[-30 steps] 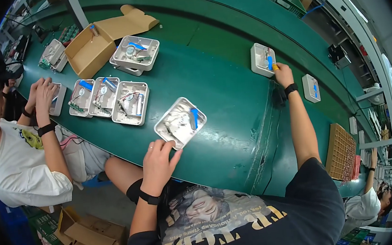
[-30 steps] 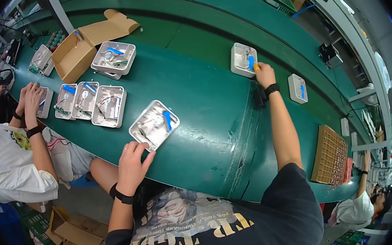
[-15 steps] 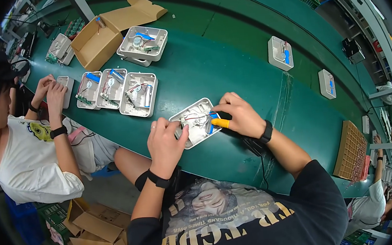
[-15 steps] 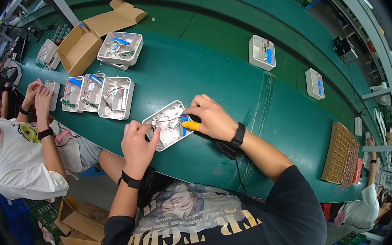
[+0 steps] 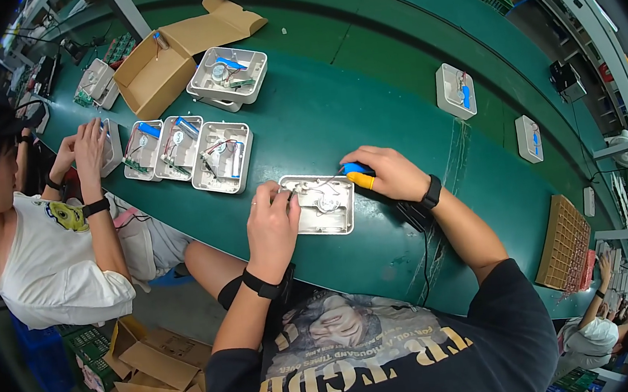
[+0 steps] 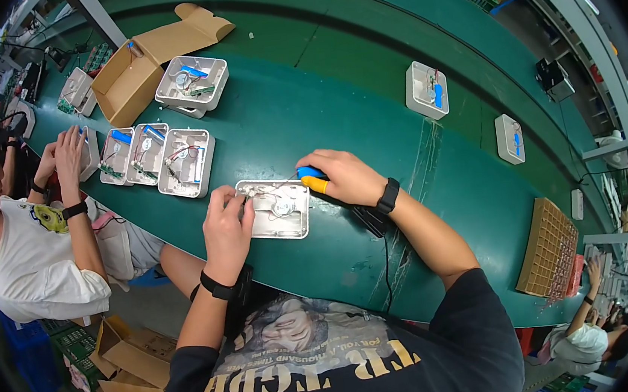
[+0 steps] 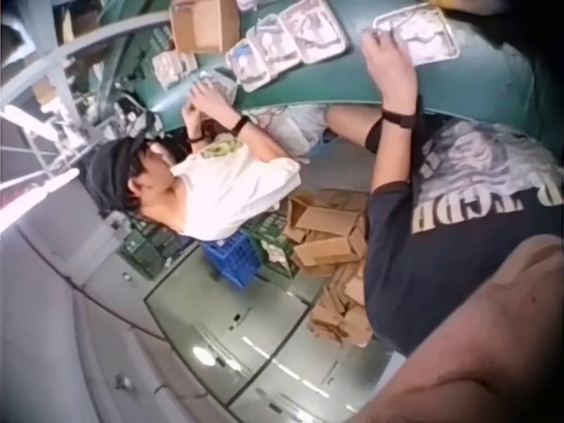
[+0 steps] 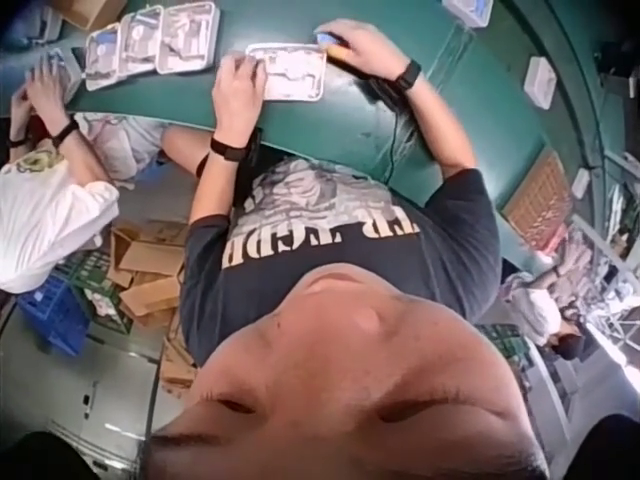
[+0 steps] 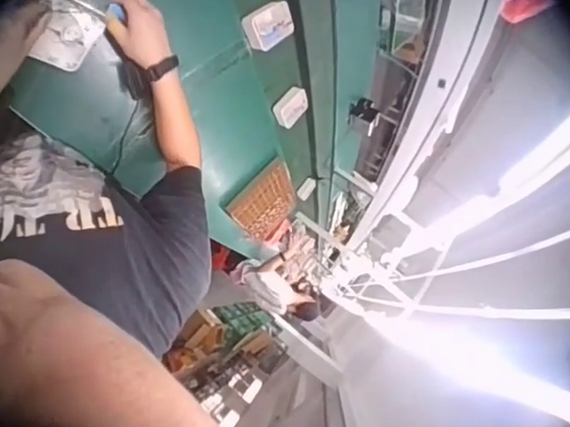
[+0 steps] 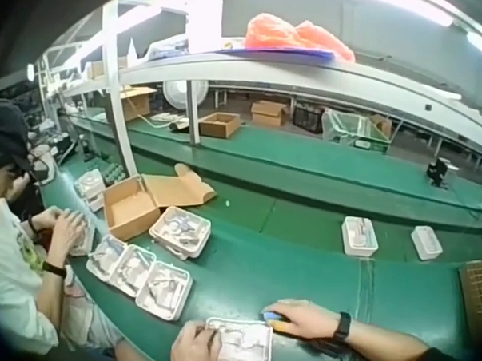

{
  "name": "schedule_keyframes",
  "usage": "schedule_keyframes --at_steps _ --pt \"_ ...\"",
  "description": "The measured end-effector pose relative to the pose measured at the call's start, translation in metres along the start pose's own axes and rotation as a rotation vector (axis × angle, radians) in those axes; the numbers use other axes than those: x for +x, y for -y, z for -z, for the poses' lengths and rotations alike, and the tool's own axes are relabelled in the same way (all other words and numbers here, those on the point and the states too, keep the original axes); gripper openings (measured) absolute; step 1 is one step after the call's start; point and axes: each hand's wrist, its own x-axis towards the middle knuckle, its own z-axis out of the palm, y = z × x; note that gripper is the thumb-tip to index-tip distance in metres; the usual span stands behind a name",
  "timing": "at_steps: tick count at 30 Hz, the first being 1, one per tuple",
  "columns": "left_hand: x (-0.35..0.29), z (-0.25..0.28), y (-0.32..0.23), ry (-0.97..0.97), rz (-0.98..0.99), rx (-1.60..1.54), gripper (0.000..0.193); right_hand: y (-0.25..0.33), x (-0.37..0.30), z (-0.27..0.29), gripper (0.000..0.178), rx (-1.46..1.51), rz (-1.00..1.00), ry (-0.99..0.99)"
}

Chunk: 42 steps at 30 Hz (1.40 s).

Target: The person assembles electronic devices by placing a circuit board and a battery into a plastic housing, connecting wires with a soldering iron, and setting the completed units on the workbench.

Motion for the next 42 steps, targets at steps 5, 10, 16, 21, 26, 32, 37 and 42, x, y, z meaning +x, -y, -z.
schedule_keyframes --at_steps 5,10,16,21,26,32,37,42 --pt "0.012 0.006 0.000 0.060 0.033 0.031 0.014 -0.004 0.003 -0.004 0.027 0.000 0.028 -0.008" --pt "0.025 0.002 0.003 0.054 0.001 -0.110 0.016 -0.001 0.014 0.000 0.029 -0.122 0.248 -0.097" --pt "0.028 -0.004 0.018 0.209 0.038 -0.323 0.020 0.011 0.037 -0.003 0.031 -0.134 0.624 -0.055" --pt "0.021 0.003 0.011 0.213 0.119 -0.436 0.025 -0.004 0.041 -0.017 0.026 -0.048 0.642 0.033" --pt "-0.015 0.026 -0.007 0.213 0.314 -0.227 0.050 0.006 0.025 -0.014 0.020 -0.122 0.504 -0.071" --pt "-0.019 0.017 -0.003 0.281 0.244 -0.188 0.065 0.011 0.018 -0.028 0.017 -0.130 0.329 -0.319" --pt "-0.019 0.008 0.008 0.211 0.192 -0.383 0.063 0.023 0.028 -0.021 0.016 -0.040 0.386 0.038" --pt "-0.019 0.010 0.017 0.151 0.145 -0.406 0.052 0.039 0.037 -0.024 0.016 -0.195 0.418 0.118"
